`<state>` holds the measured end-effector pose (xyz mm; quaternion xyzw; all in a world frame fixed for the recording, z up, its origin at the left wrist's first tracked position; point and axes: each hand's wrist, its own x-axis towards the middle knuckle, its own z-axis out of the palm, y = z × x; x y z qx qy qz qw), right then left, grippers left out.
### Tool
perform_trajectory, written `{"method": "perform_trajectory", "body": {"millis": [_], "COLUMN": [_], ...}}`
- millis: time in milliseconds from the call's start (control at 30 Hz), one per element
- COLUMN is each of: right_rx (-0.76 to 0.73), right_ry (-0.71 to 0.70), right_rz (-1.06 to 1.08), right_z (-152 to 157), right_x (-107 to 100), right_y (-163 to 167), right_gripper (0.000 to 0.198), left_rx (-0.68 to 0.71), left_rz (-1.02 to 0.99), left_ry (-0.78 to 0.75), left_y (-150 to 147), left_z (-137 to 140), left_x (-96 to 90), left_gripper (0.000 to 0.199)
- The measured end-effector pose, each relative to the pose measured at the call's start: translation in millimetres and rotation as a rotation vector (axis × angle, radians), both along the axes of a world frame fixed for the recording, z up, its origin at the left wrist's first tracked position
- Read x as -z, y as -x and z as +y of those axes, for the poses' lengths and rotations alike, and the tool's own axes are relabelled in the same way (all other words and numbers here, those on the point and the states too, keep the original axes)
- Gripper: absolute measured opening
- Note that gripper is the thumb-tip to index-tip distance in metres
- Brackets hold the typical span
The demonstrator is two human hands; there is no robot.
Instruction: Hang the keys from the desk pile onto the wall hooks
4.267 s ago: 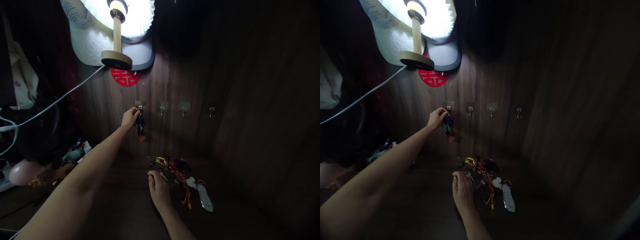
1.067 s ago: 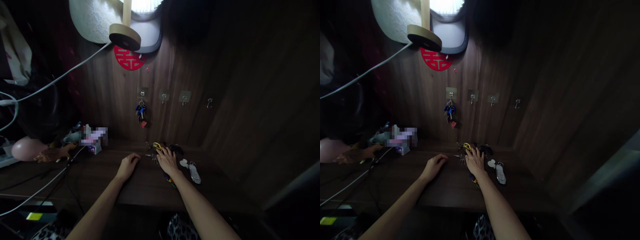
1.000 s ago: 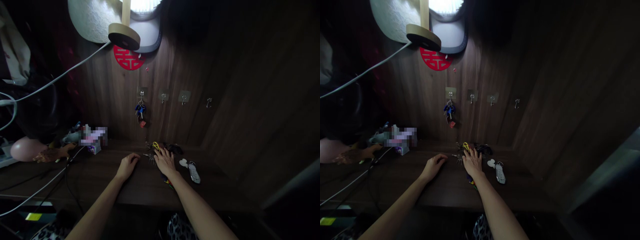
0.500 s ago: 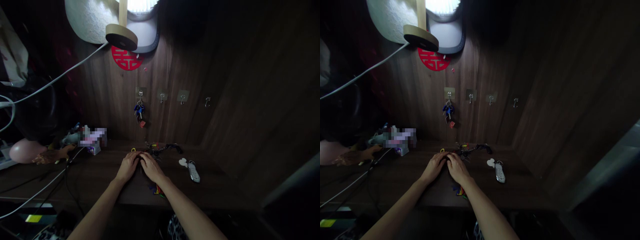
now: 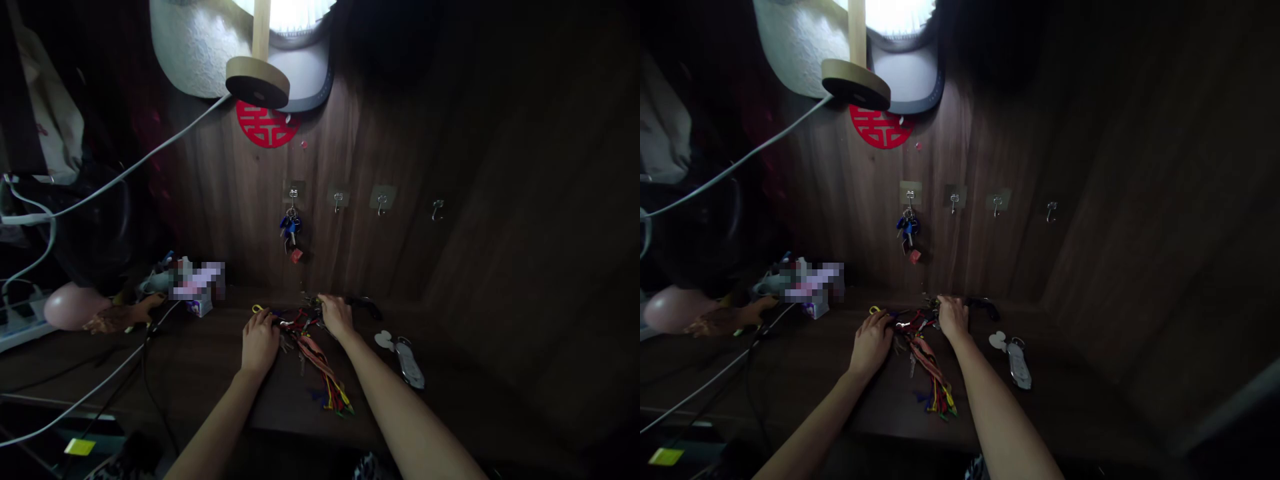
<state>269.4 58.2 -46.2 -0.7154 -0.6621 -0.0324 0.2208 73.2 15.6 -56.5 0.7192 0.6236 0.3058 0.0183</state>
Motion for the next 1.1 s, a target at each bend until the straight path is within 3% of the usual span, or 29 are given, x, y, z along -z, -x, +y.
{"method": "perform_trajectory", "body": {"millis": [133, 367, 533, 667, 800, 1100], "right_rx": [0.034, 0.067, 0.054, -0.116, -0.308, -0.501], "right_ry": [-0.006, -0.054, -0.265, -0.404, -0.378, -0.370], "right_rz": [-0.028, -0.065, 0.081, 0.371, 0.588, 0.600], "right_z": [2, -12, -27, -37, -50, -74], "right_x": [3, 6, 15, 19, 19, 12], "right_y": [-2, -9, -14, -12, 1, 32], "right_gripper": [0.028, 0.021, 0.015, 0.019, 0.026, 0.022], "left_rx": [-0.026, 0.060, 0.183, 0.321, 0.389, 0.544], "left_rz": [-0.044, -0.111, -0.162, -0.166, -0.157, -0.110], "left_ry": [-0.029, -0.144, -0.240, -0.291, -0.323, -0.327], "left_y": [1, 5, 5, 3, 0, 0], "left_z": [3, 6, 3, -2, -8, -17], "left_x": [4.1, 10.8, 6.8, 2.1, -1.5, -8.3], "left_gripper": [0.031, 0.024, 0.026, 0.028, 0.033, 0.029]}}
